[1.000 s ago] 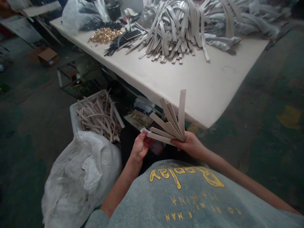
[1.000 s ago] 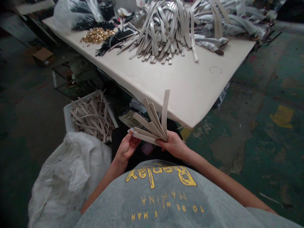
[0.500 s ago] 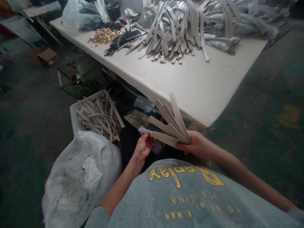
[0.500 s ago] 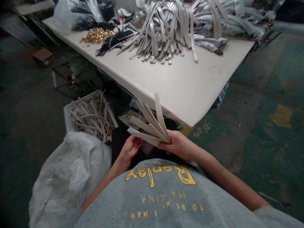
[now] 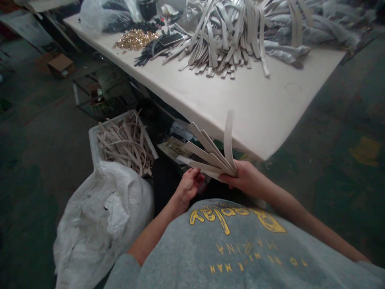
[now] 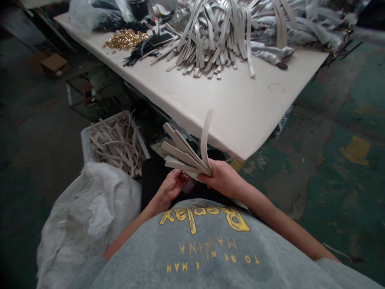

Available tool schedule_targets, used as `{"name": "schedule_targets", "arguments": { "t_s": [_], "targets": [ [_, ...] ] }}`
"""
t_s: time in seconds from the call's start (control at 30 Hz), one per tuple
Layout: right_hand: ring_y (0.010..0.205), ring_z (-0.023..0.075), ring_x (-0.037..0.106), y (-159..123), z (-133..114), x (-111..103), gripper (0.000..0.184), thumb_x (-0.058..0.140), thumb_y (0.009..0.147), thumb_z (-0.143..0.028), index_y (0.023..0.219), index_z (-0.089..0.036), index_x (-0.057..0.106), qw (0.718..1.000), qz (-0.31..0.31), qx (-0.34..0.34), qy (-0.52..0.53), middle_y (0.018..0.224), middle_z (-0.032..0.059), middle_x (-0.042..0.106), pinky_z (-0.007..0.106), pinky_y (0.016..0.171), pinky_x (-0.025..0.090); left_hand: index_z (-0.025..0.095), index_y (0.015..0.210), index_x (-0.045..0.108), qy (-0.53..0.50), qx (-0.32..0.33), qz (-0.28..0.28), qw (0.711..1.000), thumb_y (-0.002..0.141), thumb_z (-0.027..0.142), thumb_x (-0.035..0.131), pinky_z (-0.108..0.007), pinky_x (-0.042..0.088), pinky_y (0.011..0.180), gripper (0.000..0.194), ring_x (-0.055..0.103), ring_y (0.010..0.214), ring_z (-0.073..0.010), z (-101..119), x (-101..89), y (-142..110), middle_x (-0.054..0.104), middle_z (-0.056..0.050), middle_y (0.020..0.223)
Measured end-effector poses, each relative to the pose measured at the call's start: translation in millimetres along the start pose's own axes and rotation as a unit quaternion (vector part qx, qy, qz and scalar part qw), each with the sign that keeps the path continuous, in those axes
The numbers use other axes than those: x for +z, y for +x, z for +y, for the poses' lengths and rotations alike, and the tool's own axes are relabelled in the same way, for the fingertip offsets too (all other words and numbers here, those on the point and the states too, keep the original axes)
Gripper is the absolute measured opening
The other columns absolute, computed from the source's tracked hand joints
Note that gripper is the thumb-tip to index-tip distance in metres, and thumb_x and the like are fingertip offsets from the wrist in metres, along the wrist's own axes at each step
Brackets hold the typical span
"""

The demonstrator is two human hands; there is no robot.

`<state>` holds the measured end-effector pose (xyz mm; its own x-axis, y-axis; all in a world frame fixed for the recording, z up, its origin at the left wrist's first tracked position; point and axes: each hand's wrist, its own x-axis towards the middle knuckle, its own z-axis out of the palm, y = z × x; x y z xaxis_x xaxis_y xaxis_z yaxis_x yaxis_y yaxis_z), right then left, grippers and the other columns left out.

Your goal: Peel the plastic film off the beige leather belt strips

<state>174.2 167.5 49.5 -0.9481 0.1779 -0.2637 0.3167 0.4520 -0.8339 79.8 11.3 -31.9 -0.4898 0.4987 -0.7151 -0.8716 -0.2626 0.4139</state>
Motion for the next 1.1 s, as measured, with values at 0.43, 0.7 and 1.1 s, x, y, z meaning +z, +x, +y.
{"name": "schedule_targets", "arguments": {
  "t_s": [0.43,0.7,1.1],
  "targets": [
    [0.054,0.0136,0.058,12.0,-1.7,5.8,0.014,0.062,0.08,-0.03,0.091,-0.021,0.064,0.998,0.05,-0.012,-0.048,0.073,-0.0008,0.067,0.023,0.052,0.044,0.014,0.072,0.06,-0.022,-0.021,-0.034,0.999,0.073,0.017,0.082,-0.019,0.05,0.056,0.022,0.054,0.049,-0.0058,-1.4,4.0,-2.4,0.059,0.004,0.059],
    [0.052,0.0137,0.056,13.1,6.3,2.8,0.02,0.062,0.08,-0.032,0.097,-0.02,0.062,0.999,0.027,-0.018,-0.019,0.069,-0.0027,0.063,0.024,0.054,0.044,0.014,0.07,0.058,-0.033,0.013,0.014,0.999,0.075,0.015,0.08,-0.019,0.051,0.057,0.022,0.055,0.048,-0.0061,15.0,-4.5,4.1,0.058,0.005,0.056],
    [0.051,0.0138,0.058,14.8,4.5,-1.8,0.019,0.062,0.077,-0.032,0.092,-0.02,0.06,1.0,0.01,-0.019,0.007,0.067,-0.0034,0.062,0.024,0.052,0.045,0.014,0.07,0.059,-0.046,0.011,0.01,0.999,0.077,0.013,0.078,-0.02,0.052,0.058,0.021,0.055,0.048,-0.0061,15.7,-5.2,3.3,0.058,0.005,0.056]
  ]
}}
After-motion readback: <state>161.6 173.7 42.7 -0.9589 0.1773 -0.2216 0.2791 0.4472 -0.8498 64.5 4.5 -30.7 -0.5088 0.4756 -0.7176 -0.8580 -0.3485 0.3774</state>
